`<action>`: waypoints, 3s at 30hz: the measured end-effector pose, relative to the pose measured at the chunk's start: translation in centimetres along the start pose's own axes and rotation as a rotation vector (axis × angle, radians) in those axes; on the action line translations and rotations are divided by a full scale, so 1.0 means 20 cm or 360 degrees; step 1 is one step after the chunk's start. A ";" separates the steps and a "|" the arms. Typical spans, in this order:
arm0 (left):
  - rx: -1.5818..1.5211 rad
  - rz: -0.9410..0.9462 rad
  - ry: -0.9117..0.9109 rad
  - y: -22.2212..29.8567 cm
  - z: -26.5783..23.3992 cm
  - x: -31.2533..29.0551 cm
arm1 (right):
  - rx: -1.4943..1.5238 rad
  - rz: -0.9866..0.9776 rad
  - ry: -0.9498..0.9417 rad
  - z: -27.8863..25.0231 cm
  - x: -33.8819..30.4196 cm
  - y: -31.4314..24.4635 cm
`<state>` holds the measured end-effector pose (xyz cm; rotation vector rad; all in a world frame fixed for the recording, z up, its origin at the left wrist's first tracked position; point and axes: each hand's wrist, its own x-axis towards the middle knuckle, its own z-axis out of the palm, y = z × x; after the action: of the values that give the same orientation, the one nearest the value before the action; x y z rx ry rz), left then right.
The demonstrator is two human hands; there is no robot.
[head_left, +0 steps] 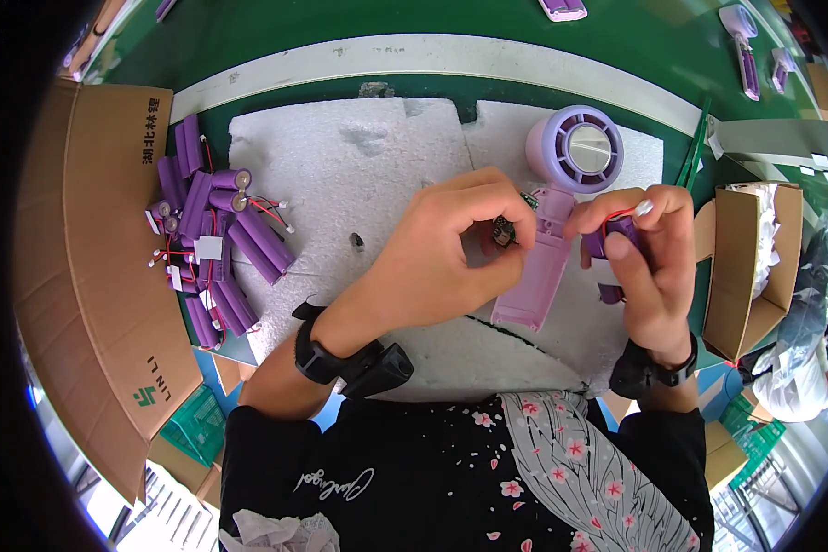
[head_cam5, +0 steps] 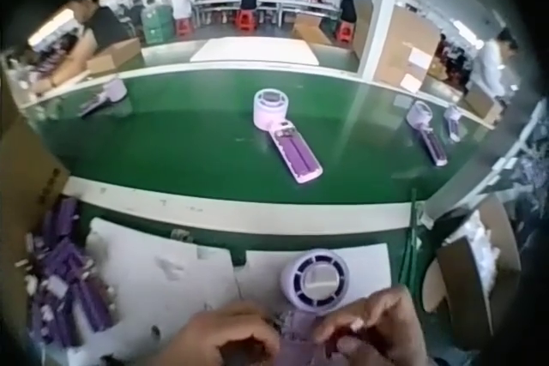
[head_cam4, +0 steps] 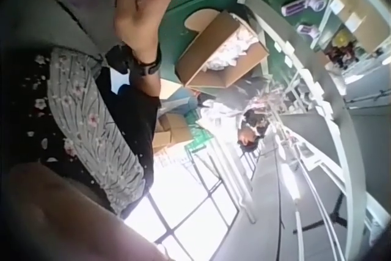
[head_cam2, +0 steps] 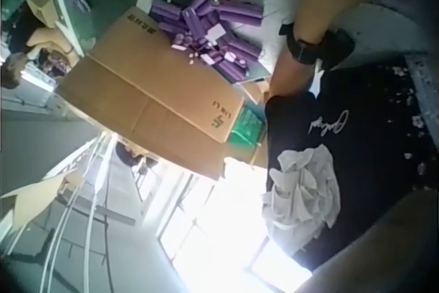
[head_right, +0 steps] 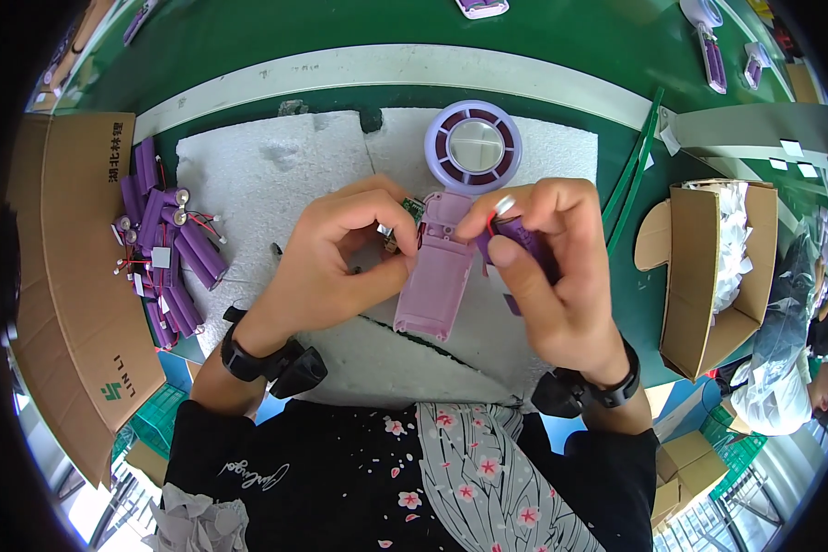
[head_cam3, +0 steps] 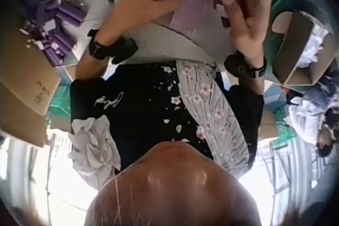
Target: The person assembles a handheld fan by connecting a battery pack to a circuit board and fitting them into the fan housing. After testing the fan, they set it aside and repeat the process with another unit.
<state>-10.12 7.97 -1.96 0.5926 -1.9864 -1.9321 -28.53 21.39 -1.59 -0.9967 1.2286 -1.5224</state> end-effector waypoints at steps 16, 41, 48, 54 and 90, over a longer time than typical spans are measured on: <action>0.0209 0.0261 -0.0070 0.02 -0.01 0.01 | -0.1478 -0.0819 0.0006 0.05 0.05 -0.02; 0.0013 0.0037 0.0027 -0.01 0.00 0.00 | -0.1563 -0.0489 -0.0081 0.07 0.02 -0.04; 0.0152 0.0129 -0.0025 0.00 0.00 0.01 | -0.1556 -0.0566 -0.0046 0.07 0.02 -0.04; 0.0201 0.0214 -0.0017 -0.01 0.00 0.01 | -0.1526 -0.0554 -0.0071 0.07 0.03 -0.02; -0.0615 -0.0435 -0.0176 0.01 -0.07 0.02 | -0.1566 -0.0611 -0.0173 0.04 0.02 0.01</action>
<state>-9.74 6.56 -1.63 0.6908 -1.5867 -2.4787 -27.79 20.69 -1.55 -2.0074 1.8203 -1.0574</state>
